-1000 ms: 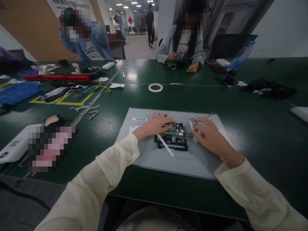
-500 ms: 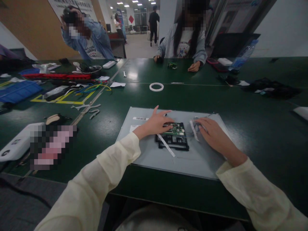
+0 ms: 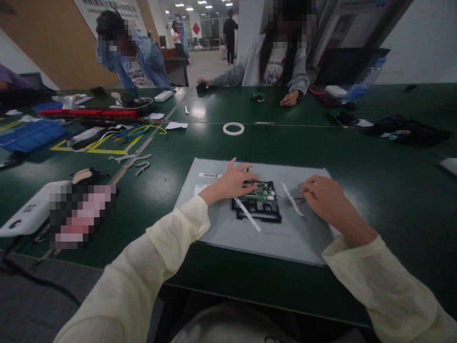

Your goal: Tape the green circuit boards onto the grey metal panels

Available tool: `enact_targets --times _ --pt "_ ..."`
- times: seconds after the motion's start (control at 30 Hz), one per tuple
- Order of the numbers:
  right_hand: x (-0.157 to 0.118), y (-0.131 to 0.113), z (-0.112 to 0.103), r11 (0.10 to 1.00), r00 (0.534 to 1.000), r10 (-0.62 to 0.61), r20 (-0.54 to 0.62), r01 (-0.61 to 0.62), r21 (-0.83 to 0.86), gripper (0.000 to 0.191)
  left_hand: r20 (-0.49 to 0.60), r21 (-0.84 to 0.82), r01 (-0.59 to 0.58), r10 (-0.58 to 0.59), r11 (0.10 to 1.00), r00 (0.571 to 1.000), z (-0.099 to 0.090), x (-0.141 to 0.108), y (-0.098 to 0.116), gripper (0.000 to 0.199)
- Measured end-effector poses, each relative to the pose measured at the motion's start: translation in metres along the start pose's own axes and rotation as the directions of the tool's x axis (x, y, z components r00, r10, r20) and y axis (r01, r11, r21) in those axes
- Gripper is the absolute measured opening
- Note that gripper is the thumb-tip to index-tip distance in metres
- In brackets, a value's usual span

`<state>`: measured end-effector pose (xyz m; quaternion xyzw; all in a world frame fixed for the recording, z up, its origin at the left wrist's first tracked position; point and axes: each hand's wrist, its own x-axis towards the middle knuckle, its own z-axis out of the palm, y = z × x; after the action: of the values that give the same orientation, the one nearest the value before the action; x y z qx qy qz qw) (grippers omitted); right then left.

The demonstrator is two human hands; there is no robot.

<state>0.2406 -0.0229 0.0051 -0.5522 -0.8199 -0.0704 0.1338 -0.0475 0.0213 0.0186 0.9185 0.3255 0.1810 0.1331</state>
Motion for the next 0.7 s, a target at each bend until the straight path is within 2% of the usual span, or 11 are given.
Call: enact_targets --times 0.13,0.23,0.33,0.5,0.57,0.7 --pt "0.000 0.000 0.002 1.000 0.998 0.012 -0.067 -0.012 -0.001 0.027 0.022 -0.018 0.046 -0.046 0.999 0.999 0.002 0.000 0.001 0.027" --pt "0.002 -0.006 0.001 0.996 0.990 -0.001 -0.144 0.013 0.085 0.024 0.033 -0.043 0.069 -0.068 0.997 0.997 -0.002 -0.001 0.002 0.035" --pt "0.003 -0.020 -0.003 0.978 0.982 -0.049 -0.183 0.085 0.190 0.033 -0.024 -0.084 0.121 -0.123 0.989 0.992 -0.013 -0.003 -0.002 0.043" --pt "0.001 -0.043 -0.003 0.941 0.974 -0.216 -0.071 0.227 0.250 0.058 -0.228 -0.235 0.200 -0.254 0.951 0.940 -0.029 -0.020 -0.013 0.037" --pt "0.001 -0.046 -0.001 0.933 0.966 -0.256 -0.040 0.258 0.250 0.065 -0.239 -0.300 0.205 -0.282 0.932 0.929 -0.029 -0.032 -0.014 0.036" --pt "0.003 -0.049 0.003 0.931 0.963 -0.268 0.008 0.257 0.258 0.068 -0.189 -0.349 0.228 -0.307 0.909 0.933 -0.022 -0.053 -0.015 0.036"
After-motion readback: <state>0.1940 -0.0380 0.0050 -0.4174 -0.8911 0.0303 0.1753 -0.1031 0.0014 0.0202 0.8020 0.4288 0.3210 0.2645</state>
